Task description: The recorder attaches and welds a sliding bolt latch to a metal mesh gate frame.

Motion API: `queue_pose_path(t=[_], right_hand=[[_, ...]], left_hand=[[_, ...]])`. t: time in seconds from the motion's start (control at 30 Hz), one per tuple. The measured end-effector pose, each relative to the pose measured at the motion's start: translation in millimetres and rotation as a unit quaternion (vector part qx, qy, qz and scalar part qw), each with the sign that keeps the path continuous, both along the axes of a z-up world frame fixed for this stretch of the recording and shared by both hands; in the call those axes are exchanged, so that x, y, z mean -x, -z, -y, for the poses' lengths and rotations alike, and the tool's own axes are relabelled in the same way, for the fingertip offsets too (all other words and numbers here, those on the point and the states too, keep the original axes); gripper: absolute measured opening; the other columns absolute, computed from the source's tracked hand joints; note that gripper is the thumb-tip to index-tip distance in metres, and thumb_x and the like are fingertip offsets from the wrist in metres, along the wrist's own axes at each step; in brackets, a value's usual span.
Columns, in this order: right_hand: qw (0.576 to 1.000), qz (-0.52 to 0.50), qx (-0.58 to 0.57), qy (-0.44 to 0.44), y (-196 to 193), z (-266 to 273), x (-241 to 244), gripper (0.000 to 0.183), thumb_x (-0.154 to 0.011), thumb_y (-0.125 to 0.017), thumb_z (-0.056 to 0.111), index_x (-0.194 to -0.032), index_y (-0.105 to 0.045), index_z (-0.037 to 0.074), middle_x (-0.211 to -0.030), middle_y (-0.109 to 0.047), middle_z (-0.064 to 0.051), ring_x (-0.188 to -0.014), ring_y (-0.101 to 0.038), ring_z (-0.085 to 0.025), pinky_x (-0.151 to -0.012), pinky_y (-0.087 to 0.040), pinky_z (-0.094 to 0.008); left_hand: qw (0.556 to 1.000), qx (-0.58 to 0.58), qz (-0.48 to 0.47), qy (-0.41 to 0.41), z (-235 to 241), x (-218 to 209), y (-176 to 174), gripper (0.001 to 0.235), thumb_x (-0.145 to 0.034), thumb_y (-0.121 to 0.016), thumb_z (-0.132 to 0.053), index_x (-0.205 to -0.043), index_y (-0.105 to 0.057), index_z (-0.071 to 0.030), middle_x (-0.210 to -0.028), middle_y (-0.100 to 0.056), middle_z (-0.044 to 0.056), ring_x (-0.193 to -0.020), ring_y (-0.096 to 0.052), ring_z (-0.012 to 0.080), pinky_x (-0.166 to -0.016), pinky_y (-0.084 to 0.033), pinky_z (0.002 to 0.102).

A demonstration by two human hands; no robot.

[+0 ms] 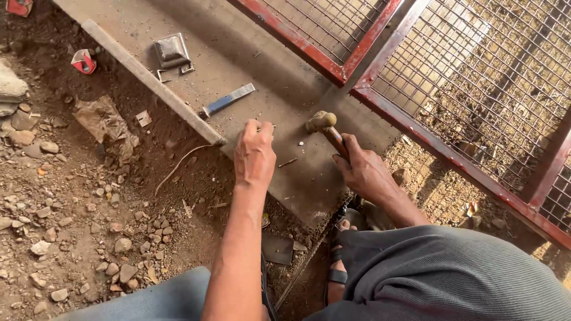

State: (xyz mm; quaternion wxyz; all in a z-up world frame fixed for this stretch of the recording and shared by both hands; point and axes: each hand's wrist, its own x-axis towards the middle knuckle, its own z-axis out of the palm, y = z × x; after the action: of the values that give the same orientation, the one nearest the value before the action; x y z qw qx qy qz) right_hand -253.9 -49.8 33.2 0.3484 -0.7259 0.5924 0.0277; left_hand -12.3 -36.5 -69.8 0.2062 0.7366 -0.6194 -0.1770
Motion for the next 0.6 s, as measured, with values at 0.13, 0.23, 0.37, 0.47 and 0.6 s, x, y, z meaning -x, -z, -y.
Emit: queue_pose_path(t=[0.13,0.23,0.37,0.47,0.6], right_hand=[[1.000,0.021,0.001,0.004,6.2,-1.2,3.6,0.047,-0.101,-0.056,0.028,-0.139,-0.039,0.008,-0.077,-0.069,-0.025,-0.065,-0.068,-0.042,-0.062,-0.050,-0.056],[0.999,0.023,0.025,-0.007,5.2,-0.4,2.4,0.048,-0.100,-0.057,0.028,-0.140,-0.039,0.007,-0.077,-0.069,-0.025,-0.066,-0.068,-0.043,-0.061,-0.050,-0.056],[1.000,0.020,0.001,0.007,1.1,0.1,-0.4,0.047,-0.100,-0.057,0.028,-0.140,-0.039,0.009,-0.076,-0.069,-0.025,-0.065,-0.068,-0.042,-0.062,-0.050,-0.056],[1.000,0.020,-0.009,0.013,-4.1,-0.1,-4.6,0.046,-0.101,-0.057,0.028,-0.140,-0.040,0.010,-0.075,-0.069,-0.024,-0.064,-0.068,-0.042,-0.061,-0.050,-0.056],[0.999,0.023,-0.008,0.021,0.7,-0.9,0.3,0.047,-0.100,-0.057,0.028,-0.140,-0.039,0.010,-0.075,-0.069,-0.023,-0.064,-0.069,-0.041,-0.061,-0.051,-0.055]], left_hand=[[0.995,0.077,0.055,0.021,-12.6,4.5,12.7,0.008,-0.100,-0.068,-0.001,-0.107,-0.068,-0.004,-0.108,-0.069,0.015,-0.096,-0.072,0.0280,-0.075,-0.065,0.032],[0.990,0.137,0.010,0.000,-15.8,3.4,-5.2,0.022,-0.097,-0.076,-0.006,-0.115,-0.064,-0.007,-0.116,-0.068,0.011,-0.105,-0.073,0.0261,-0.087,-0.066,0.032],[0.978,0.055,-0.160,-0.125,-14.8,1.1,-23.3,0.054,-0.076,-0.086,-0.013,-0.121,-0.061,0.004,-0.113,-0.057,0.017,-0.093,-0.068,0.0288,-0.076,-0.064,0.035],[0.987,0.063,-0.093,-0.114,-12.4,1.4,-23.6,0.041,-0.078,-0.090,-0.016,-0.105,-0.068,0.005,-0.110,-0.058,0.017,-0.100,-0.064,0.0308,-0.081,-0.060,0.041],[0.994,0.087,-0.041,-0.057,-12.9,2.7,-4.3,0.018,-0.088,-0.081,-0.005,-0.102,-0.071,-0.001,-0.111,-0.065,0.013,-0.107,-0.064,0.0290,-0.083,-0.063,0.037]])
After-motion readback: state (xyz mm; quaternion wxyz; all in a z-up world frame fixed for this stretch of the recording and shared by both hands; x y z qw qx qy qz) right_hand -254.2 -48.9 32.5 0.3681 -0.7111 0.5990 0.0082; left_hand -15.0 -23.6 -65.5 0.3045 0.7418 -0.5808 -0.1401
